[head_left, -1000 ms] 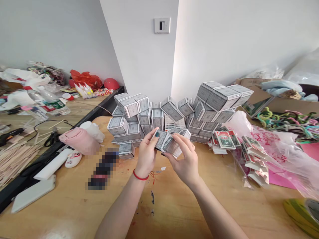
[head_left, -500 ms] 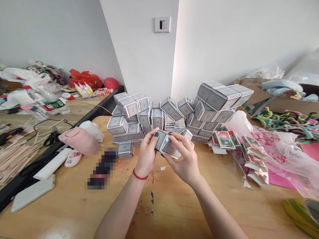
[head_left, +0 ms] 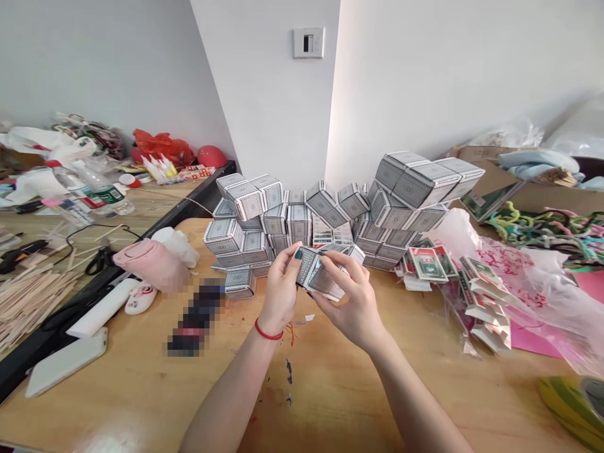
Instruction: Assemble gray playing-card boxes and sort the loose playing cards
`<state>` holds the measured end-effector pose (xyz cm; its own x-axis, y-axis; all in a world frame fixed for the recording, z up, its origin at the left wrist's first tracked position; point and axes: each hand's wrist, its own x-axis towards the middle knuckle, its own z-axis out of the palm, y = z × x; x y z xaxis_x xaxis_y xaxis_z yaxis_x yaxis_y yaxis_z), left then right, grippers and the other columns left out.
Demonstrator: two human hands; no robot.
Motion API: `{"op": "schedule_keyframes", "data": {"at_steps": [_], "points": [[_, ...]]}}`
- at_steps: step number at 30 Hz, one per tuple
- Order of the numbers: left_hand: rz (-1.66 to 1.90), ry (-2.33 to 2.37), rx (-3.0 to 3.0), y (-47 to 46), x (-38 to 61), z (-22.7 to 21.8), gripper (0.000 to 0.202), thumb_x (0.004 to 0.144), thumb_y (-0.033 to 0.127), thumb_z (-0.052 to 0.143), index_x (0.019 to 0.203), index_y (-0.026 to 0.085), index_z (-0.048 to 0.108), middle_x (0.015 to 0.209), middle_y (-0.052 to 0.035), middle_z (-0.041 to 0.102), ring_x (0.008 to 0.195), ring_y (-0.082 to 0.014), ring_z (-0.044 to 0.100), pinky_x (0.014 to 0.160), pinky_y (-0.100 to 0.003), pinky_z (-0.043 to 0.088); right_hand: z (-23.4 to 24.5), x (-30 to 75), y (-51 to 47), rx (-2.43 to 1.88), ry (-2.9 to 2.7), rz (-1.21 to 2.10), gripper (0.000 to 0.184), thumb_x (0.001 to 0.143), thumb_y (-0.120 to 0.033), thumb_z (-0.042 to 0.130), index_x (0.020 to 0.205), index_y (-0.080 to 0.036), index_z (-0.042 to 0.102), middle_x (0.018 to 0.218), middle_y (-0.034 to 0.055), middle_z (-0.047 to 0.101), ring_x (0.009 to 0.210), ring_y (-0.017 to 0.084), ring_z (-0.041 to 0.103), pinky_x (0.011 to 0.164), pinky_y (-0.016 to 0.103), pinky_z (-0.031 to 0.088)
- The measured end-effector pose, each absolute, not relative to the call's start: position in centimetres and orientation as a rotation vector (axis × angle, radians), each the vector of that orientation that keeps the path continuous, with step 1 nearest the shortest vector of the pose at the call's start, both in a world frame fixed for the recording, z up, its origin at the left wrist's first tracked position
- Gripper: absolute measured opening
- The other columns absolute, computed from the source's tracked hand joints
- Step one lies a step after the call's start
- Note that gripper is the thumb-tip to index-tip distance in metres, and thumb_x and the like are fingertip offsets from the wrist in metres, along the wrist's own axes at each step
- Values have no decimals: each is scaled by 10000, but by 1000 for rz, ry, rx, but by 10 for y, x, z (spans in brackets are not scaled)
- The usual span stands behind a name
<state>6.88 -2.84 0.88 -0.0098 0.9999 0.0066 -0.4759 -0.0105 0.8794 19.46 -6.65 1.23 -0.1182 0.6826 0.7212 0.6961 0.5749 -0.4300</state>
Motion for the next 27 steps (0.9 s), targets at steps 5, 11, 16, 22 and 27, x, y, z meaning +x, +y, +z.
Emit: {"op": "schedule_keyframes", "data": {"at_steps": [5,11,16,22,27], "points": [[1409,858,888,-29,68,10,313,722,245,587,1031,200,571,1113,-52,566,1064,-187,486,879,-271,378,13,195,-67,-1121,-1855,20,470,704,-208,566,1158,-225,442,1140,121,477,1022,244,482,827,430,351],[1389,900,1069,-31,63,16,373,660,235,646,1022,207,562,1096,-50,564,1064,-197,474,893,-280,354,13,199,-65,-1138,-1881,14,515,697,-221,571,1188,-215,416,1169,128,448,1025,244,477,825,429,354],[1201,1038,1421,-28,49,13,540,538,229,730,1040,202,532,1032,-62,569,1003,-225,499,873,-332,369,13,202,-64,-1146,-2003,47,483,723,-218,544,1191,-216,422,1160,117,470,1054,249,460,873,442,315],[1126,1179,1746,-24,47,10,579,642,275,641,1175,213,426,1200,-77,468,1110,-221,433,950,-365,318,13,202,-63,-1179,-2011,82,504,728,-239,569,1206,-247,411,1184,102,455,1075,265,425,888,455,327],[1279,1150,1973,-30,53,22,555,648,212,615,1165,208,415,1138,-78,478,1070,-214,448,919,-360,348,14,214,-58,-1261,-1659,386,549,667,-399,627,1148,-236,420,1098,103,482,983,250,491,797,421,438]]}}
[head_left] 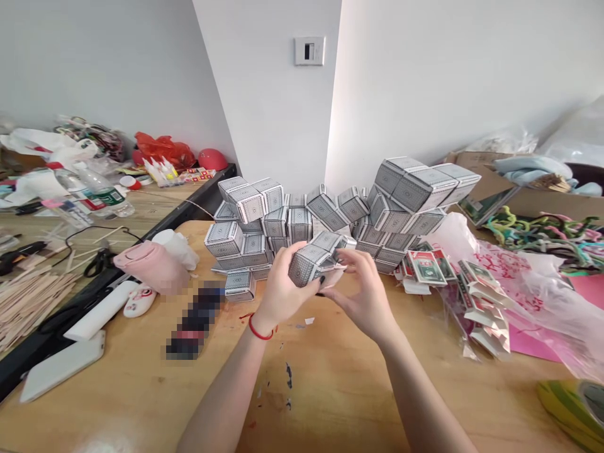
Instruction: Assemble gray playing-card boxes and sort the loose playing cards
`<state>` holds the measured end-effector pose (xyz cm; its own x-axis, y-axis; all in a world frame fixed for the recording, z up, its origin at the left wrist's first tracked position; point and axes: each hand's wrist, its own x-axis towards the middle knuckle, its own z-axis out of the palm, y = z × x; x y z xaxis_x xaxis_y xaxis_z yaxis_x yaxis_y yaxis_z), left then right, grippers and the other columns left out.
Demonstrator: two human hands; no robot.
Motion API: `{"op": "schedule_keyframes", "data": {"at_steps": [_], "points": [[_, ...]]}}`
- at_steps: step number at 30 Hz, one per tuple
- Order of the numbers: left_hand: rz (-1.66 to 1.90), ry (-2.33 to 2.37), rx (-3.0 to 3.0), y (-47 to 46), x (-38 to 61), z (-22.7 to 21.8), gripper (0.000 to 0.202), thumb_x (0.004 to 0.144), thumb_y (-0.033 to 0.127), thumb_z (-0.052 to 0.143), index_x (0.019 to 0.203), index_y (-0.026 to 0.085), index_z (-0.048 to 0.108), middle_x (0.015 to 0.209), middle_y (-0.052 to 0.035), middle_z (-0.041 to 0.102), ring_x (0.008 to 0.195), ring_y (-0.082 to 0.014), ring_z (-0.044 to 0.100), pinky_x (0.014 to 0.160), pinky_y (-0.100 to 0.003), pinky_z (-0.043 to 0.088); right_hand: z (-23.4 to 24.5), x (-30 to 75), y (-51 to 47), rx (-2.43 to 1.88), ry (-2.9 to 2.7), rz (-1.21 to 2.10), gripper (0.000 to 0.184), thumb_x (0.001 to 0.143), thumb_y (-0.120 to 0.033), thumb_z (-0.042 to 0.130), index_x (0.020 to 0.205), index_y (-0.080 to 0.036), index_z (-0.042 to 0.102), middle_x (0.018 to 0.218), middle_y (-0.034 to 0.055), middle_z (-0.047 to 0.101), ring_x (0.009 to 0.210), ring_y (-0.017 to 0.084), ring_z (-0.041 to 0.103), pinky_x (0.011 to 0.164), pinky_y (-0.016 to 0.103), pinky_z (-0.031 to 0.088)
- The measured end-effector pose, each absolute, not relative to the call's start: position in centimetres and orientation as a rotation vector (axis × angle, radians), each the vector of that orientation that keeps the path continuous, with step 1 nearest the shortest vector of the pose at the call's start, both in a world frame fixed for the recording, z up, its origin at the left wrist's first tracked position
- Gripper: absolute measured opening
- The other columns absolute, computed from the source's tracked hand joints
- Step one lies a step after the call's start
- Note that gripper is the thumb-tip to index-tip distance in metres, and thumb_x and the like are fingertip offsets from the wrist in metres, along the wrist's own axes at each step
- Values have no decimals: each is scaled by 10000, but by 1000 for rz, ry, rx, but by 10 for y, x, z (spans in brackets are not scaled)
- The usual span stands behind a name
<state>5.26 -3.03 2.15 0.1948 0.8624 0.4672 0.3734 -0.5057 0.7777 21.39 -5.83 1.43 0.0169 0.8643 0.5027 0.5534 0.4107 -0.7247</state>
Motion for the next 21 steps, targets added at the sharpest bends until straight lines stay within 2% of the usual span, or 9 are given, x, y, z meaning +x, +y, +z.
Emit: {"op": "schedule_keyframes", "data": {"at_steps": [4,7,9,13,16,18,21], "points": [[1479,1134,2145,-36,54,26,590,661,209,607,1197,191,362,1122,-102,454,1047,-226,435,891,-384,362,11,219,-54,-1336,-1257,1026,446,776,-506,429,1105,-207,392,964,103,558,738,198,587,576,367,509],[1561,1066,2275,-39,57,21,641,663,207,609,1231,174,312,1106,-121,456,1008,-232,447,862,-386,378,12,215,-54,-1153,-1072,1489,438,798,-510,374,1126,-220,391,980,101,585,748,201,605,558,360,518],[1553,997,2313,-41,60,17,671,666,204,606,1252,166,282,1096,-129,457,991,-231,455,844,-377,390,15,211,-54,-1019,-981,1625,404,792,-479,401,1086,-206,443,974,95,600,774,205,606,588,363,522],[1439,931,2208,-44,69,14,719,664,238,615,1279,173,247,1145,-135,438,1036,-239,446,879,-383,377,18,207,-53,-987,-922,1555,365,749,-397,504,1065,-216,486,983,66,607,819,199,596,603,325,524],[1406,999,1870,-43,74,15,726,662,285,629,1274,188,252,1205,-129,431,1074,-231,452,891,-369,383,15,209,-52,-1053,-974,1434,499,719,-375,559,1179,-261,404,970,49,611,791,177,594,599,309,521],[1333,1000,1634,-41,75,17,617,674,305,621,1216,185,353,1164,-112,497,1025,-214,504,856,-347,414,13,210,-52,-1082,-1034,1362,580,706,-364,579,1231,-279,349,978,51,610,787,169,590,600,299,516],[1193,949,1421,-38,74,18,402,665,318,627,1023,157,543,1031,-91,603,928,-210,565,802,-330,444,8,210,-51,-1122,-1113,1283,596,704,-356,587,1241,-271,344,986,65,606,784,170,586,573,272,504]]}}
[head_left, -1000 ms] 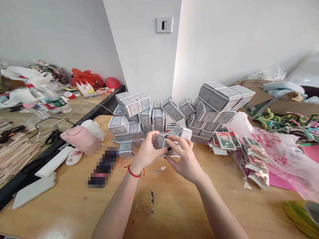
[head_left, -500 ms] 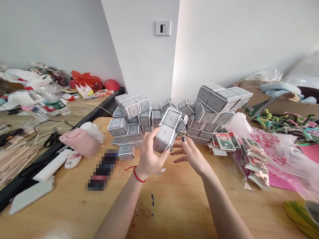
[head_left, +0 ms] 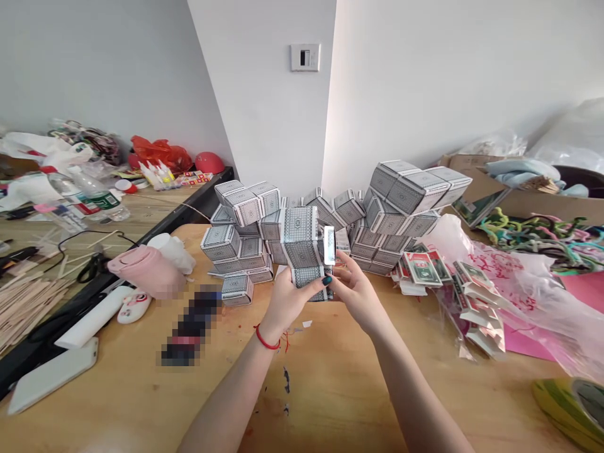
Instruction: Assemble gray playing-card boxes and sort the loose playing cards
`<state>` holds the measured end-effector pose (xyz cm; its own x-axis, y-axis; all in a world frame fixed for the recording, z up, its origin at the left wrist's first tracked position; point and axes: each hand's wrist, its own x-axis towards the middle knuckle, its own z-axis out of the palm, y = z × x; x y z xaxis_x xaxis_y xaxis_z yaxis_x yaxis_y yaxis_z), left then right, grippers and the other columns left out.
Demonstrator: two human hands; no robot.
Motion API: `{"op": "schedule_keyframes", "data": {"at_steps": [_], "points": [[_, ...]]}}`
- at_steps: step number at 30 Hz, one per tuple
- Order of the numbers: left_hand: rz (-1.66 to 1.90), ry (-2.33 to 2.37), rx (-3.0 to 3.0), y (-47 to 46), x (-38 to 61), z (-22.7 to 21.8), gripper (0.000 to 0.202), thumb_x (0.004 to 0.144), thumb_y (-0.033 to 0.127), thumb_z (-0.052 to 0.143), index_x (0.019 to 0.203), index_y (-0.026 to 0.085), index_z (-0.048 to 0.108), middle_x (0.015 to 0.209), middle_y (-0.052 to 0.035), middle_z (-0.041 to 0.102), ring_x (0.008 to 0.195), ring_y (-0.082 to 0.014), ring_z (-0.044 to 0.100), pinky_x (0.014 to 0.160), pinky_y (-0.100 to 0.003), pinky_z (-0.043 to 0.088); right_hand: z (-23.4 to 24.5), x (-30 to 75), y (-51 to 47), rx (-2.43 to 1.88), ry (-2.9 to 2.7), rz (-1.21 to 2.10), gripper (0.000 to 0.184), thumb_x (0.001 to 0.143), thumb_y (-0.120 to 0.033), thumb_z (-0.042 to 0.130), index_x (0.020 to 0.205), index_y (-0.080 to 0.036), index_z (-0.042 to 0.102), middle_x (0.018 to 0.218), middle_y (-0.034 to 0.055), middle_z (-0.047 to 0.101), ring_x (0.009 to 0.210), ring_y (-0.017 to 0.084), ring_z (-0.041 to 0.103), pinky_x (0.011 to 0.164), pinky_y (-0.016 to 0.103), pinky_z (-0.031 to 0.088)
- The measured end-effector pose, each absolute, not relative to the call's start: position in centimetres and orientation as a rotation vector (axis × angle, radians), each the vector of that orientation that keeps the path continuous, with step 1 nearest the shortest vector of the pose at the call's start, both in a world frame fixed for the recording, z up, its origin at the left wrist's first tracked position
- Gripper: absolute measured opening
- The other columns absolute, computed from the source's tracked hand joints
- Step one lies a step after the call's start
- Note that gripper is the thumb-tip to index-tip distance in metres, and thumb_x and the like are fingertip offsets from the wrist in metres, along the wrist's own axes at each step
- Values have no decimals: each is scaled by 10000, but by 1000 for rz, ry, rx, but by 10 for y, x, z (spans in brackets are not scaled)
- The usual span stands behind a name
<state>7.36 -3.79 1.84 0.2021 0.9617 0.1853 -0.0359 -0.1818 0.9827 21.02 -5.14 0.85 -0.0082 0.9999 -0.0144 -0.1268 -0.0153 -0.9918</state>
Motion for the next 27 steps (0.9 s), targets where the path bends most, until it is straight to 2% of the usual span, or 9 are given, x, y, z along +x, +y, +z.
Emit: {"op": "schedule_keyframes", "data": {"at_steps": [5,15,18,22,27], "points": [[1299,935,1189,-34,71,14,307,637,271,655,913,144,618,968,-77,644,929,-217,570,822,-337,430,4,209,-50,-1119,-1137,1265,560,731,-371,559,1238,-282,339,982,57,605,777,167,589,585,277,507],[1195,733,1037,-29,68,14,278,658,238,638,928,170,635,967,-50,652,971,-226,562,873,-376,418,12,215,-54,-983,-1190,1414,580,758,-358,544,1278,-283,296,1057,56,593,873,175,579,713,337,500],[1146,728,1044,-29,66,14,219,676,254,620,882,185,646,917,-43,665,962,-236,569,837,-388,451,17,217,-56,-955,-1182,1444,557,749,-376,551,1256,-289,338,1038,44,601,873,178,580,710,334,501],[1060,719,1009,-30,61,13,173,696,300,598,819,187,645,861,-44,674,891,-253,602,760,-412,492,24,219,-58,-980,-1148,1497,459,733,-441,541,1156,-277,467,995,30,614,842,178,586,646,295,517],[988,708,1035,-31,59,19,220,708,309,587,874,175,640,895,-58,667,918,-254,591,769,-402,485,25,219,-58,-981,-1132,1525,445,723,-450,548,1123,-257,507,989,27,606,811,172,583,631,290,518]]}}
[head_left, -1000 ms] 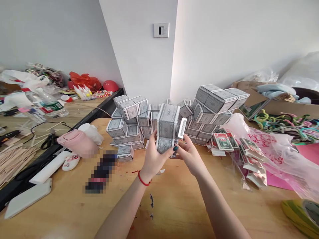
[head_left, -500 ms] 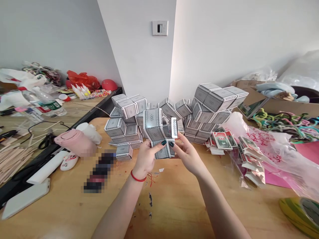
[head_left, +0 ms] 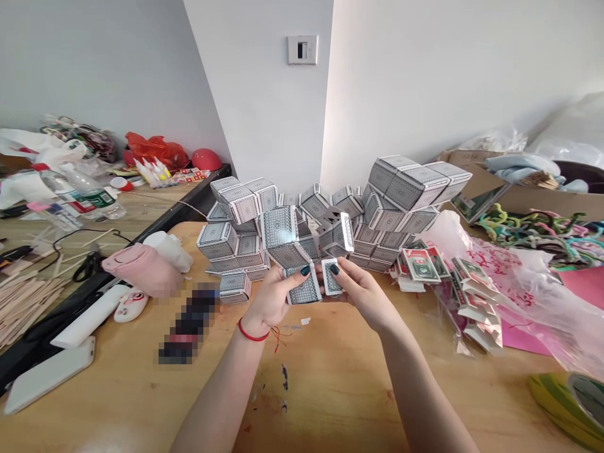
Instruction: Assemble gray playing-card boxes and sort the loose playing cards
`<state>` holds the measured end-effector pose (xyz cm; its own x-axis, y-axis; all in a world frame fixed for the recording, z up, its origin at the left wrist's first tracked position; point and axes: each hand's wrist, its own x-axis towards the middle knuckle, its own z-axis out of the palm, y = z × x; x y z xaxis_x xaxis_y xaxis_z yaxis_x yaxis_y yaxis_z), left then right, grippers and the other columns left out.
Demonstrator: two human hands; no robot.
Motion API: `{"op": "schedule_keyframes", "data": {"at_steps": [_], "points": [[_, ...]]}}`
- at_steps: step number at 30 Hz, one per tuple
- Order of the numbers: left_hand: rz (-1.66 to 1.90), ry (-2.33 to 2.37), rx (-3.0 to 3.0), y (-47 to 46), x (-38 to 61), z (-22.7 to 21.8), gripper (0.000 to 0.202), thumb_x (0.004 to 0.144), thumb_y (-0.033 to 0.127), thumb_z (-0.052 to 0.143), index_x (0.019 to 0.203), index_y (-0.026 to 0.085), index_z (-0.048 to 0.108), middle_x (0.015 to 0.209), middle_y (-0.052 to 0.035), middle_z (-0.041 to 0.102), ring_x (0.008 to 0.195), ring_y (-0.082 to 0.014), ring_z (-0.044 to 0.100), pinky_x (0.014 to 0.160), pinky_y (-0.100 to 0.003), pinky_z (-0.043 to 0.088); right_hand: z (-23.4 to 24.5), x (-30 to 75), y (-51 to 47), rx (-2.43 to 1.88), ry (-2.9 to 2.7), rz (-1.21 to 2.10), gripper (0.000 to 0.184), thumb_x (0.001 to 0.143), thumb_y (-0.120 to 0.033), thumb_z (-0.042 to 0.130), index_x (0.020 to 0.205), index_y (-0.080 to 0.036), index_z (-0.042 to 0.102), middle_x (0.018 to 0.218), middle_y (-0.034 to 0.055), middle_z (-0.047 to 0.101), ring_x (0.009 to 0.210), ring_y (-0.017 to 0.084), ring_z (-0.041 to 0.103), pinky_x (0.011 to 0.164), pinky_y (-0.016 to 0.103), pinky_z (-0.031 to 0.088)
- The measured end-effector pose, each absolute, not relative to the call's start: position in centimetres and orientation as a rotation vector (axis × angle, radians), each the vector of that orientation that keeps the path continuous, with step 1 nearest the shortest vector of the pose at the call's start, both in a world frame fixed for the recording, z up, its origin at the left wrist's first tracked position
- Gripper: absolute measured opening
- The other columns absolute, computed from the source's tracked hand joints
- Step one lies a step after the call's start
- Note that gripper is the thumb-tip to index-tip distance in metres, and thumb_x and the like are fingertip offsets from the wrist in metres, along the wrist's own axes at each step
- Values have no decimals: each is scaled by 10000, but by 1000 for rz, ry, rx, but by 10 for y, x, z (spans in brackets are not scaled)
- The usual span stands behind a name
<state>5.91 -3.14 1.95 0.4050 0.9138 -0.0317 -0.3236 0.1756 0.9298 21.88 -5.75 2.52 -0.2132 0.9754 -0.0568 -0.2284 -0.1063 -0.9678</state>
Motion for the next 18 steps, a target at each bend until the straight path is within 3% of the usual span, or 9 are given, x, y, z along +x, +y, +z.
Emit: {"op": "schedule_keyframes", "data": {"at_steps": [13,18], "points": [[975,776,1026,-32,58,17,215,670,277,633,846,156,655,795,-48,682,850,-233,610,759,-362,471,24,218,-57,-1021,-1241,1464,409,746,-420,531,1126,-270,521,882,5,616,781,149,564,656,272,503],[1004,760,1039,-32,59,18,238,680,281,624,886,166,646,844,-46,676,874,-234,603,758,-363,477,22,217,-56,-1025,-1221,1478,444,747,-403,537,1168,-268,498,966,5,604,837,158,553,669,284,510]]}}
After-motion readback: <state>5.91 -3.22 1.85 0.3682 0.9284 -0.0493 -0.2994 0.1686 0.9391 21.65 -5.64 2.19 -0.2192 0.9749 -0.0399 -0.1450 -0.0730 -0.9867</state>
